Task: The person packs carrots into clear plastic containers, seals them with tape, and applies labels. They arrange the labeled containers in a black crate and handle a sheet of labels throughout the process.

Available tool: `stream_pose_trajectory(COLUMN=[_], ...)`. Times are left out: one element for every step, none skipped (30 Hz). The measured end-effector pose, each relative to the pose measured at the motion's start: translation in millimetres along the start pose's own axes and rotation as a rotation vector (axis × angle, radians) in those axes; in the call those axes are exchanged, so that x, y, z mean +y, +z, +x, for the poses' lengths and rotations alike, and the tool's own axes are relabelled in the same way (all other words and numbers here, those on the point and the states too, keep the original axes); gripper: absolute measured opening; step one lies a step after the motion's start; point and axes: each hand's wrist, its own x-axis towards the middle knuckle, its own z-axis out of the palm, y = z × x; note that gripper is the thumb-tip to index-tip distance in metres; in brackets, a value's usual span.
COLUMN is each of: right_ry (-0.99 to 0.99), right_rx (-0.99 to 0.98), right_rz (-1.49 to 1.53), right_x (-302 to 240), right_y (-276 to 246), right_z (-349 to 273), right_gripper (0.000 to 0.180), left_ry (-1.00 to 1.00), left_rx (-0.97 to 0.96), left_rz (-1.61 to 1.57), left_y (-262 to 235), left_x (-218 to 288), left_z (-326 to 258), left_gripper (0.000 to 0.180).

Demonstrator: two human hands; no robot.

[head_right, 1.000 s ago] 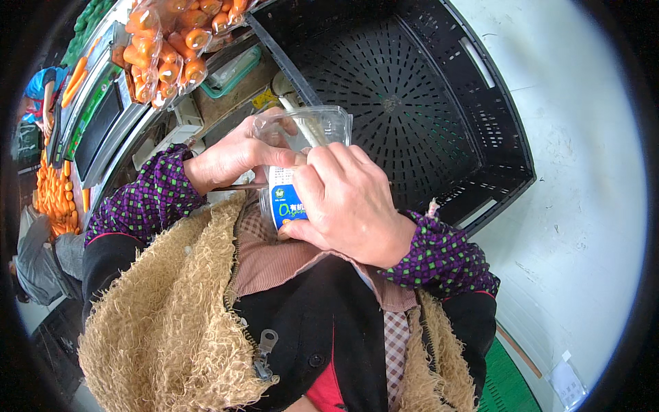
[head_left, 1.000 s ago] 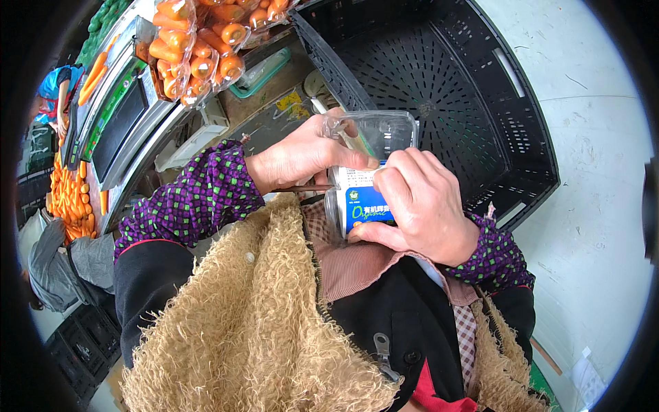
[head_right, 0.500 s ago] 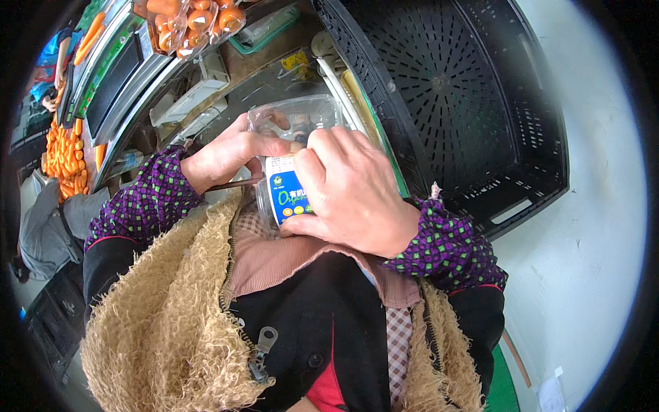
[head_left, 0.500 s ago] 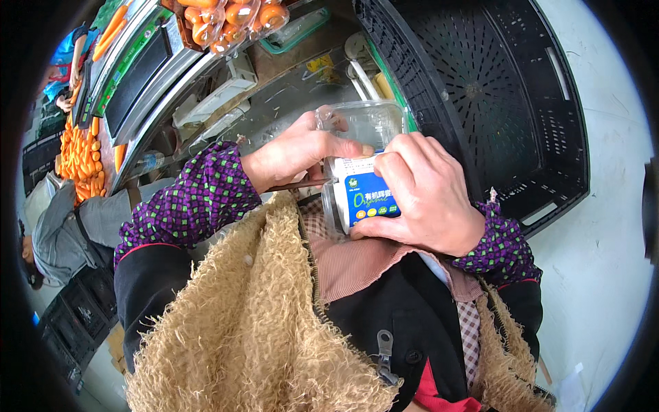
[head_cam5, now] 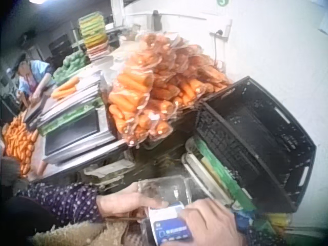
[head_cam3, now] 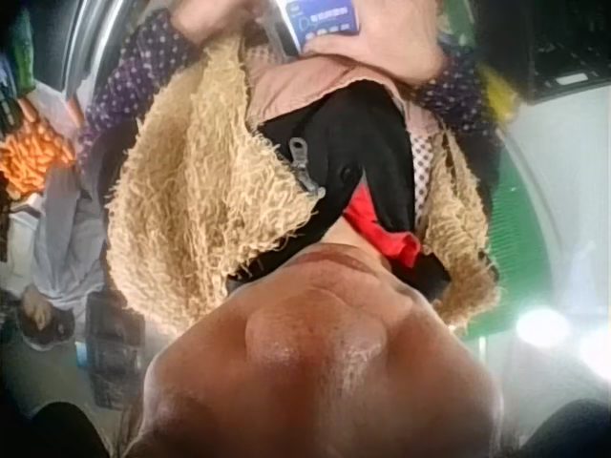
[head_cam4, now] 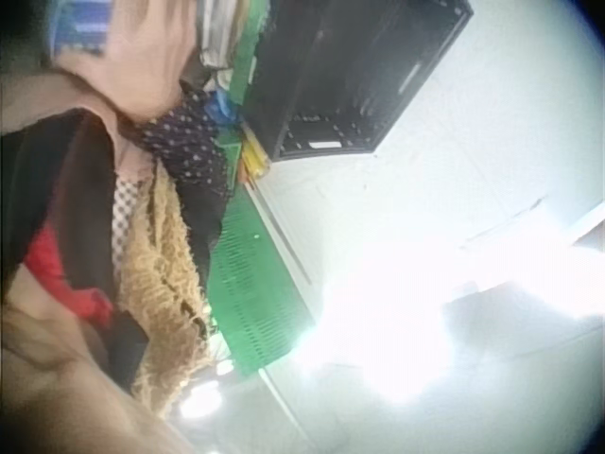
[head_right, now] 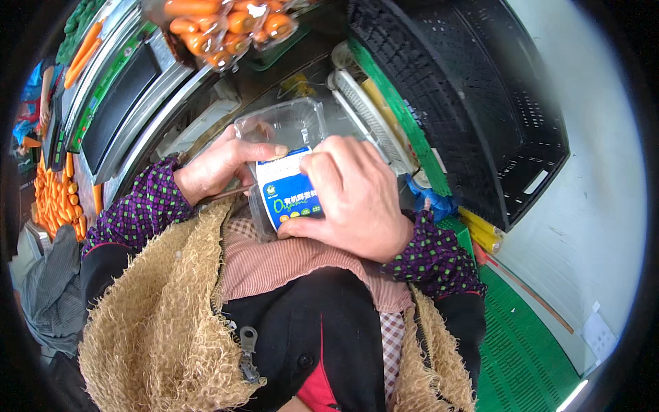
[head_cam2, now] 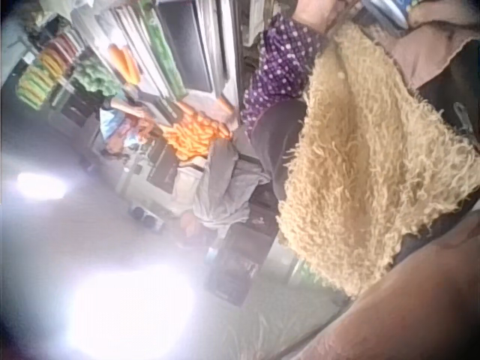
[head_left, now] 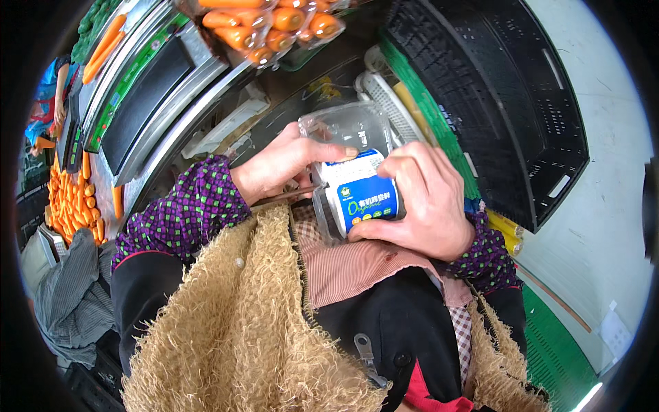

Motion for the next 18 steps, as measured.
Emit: stream_pose_trajectory(right_ry=[0.009,0.015,0.019,0.018,0.017,0.012,0.008,0.003,0.000,-0.087,-0.096,-0.107,-0.117,-0.111,-0.096,-0.081,-0.064,-0.063], right_rx=[-0.041,-0.065,-0.079,-0.087,-0.096,-0.101,-0.095,-0.090,-0.086,-0.089,-0.083,-0.078,-0.072,-0.115,-0.066,-0.016,0.034,0.035], right_rz=[-0.010,-0.026,-0.053,-0.065,-0.076,-0.086,-0.080,-0.074,-0.066,-0.030,-0.024,-0.011,0.001,-0.013,-0.012,-0.010,-0.009,0.000], right_x=[-5.8,-12.2,-19.2,-25.0,-30.0,-33.0,-35.4,-37.1,-39.2,-38.7,-39.0,-39.0,-39.5,-37.7,-35.0,-32.2,-28.4,-26.6], right_y=[5.5,11.0,14.8,18.9,22.6,25.3,28.2,31.2,35.6,38.7,43.7,50.0,53.9,52.1,48.1,41.8,36.7,34.1], right_z=[5.7,10.6,15.1,17.7,19.6,20.9,21.9,22.6,21.9,19.7,15.8,11.9,9.0,5.5,7.7,13.4,18.5,23.9], right_gripper=[0.060,0.060,0.061,0.063,0.064,0.066,0.064,0.061,0.059,0.051,0.049,0.048,0.046,0.050,0.052,0.055,0.058,0.063], left_ry=[-0.011,-0.022,-0.022,0.017,0.020,0.025,0.029,0.057,0.060,0.063,0.067,0.024,0.037,0.050,0.062,0.117,0.128,0.141], left_rx=[-0.020,-0.039,-0.061,-0.031,-0.019,-0.002,0.016,-0.007,-0.012,-0.017,-0.022,-0.005,0.020,0.045,0.070,0.093,0.088,0.076], left_rz=[0.011,0.020,0.039,0.016,0.020,0.028,0.034,0.031,0.027,0.023,0.018,0.031,0.004,-0.022,-0.047,-0.023,-0.012,-0.003], left_y=[-10.3,-21.1,-29.3,-32.5,-34.4,-34.5,-35.5,-37.5,-40.5,-44.1,-47.9,-53.0,-54.3,-53.3,-47.9,-42.5,-40.1,-40.3], left_x=[-5.0,-10.4,-12.2,-14.6,-14.7,-11.8,-10.6,-12.1,-16.2,-21.1,-26.9,-30.8,-33.9,-35.2,-32.5,-29.9,-26.6,-23.1], left_z=[-2.0,-2.7,-4.9,-10.9,-17.6,-23.8,-27.6,-28.3,-30.0,-31.3,-31.6,-31.1,-33.4,-37.5,-39.3,-39.4,-37.8,-37.4], left_gripper=[0.045,0.046,0.046,0.044,0.043,0.043,0.042,0.043,0.043,0.043,0.043,0.043,0.039,0.035,0.032,0.036,0.037,0.039])
